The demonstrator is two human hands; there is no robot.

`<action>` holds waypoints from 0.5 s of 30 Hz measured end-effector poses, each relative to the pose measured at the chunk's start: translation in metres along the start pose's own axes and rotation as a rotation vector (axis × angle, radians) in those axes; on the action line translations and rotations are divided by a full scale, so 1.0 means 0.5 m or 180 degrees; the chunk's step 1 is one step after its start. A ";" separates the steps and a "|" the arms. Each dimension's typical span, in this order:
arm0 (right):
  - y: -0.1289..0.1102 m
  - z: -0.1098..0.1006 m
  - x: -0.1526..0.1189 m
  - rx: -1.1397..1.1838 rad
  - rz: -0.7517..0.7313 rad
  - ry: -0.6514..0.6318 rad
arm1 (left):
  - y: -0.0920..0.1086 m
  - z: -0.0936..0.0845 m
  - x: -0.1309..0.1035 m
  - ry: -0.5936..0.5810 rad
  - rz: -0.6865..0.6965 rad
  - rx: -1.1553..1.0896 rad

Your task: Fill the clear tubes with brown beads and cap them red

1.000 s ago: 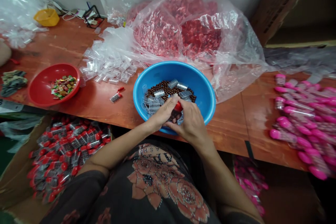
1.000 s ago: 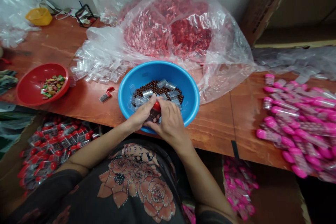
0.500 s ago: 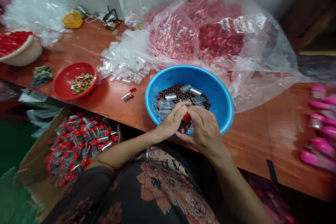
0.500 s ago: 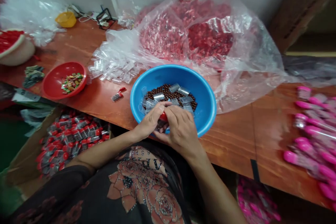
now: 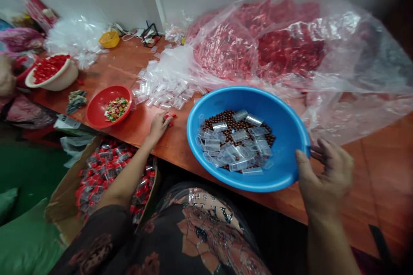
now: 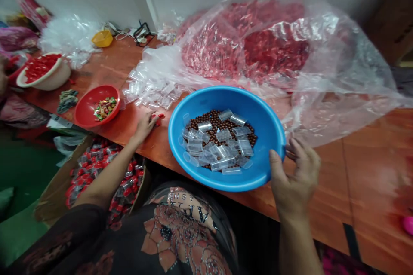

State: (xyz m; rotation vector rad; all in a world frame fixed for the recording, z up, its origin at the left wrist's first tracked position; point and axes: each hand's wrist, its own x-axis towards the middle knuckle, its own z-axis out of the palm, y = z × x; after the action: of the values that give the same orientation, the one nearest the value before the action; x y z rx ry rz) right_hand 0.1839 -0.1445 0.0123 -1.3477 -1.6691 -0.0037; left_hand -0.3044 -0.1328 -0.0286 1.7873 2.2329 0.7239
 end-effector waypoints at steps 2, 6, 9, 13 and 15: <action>-0.012 -0.003 -0.003 0.0036 0.0135 -0.0114 | -0.007 0.009 -0.007 -0.0145 0.0082 0.0149; -0.049 -0.003 -0.007 0.0073 0.0068 -0.0051 | -0.013 0.012 -0.016 -0.0392 0.0272 0.0358; -0.108 0.004 -0.019 0.0357 -0.0079 0.0315 | -0.017 0.012 -0.029 -0.0372 0.0239 0.0191; -0.254 0.026 -0.053 0.1428 -0.0866 -0.0811 | -0.015 0.009 -0.052 -0.0295 0.0071 -0.0192; -0.330 0.060 -0.077 0.2091 -0.1229 -0.1806 | -0.014 0.006 -0.063 -0.0213 0.0015 -0.0446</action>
State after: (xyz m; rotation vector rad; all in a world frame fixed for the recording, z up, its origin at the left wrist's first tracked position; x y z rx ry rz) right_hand 0.0370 -0.2221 0.0575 -0.5358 -2.1164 0.6958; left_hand -0.3009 -0.1632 -0.0393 1.7250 2.0815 0.7884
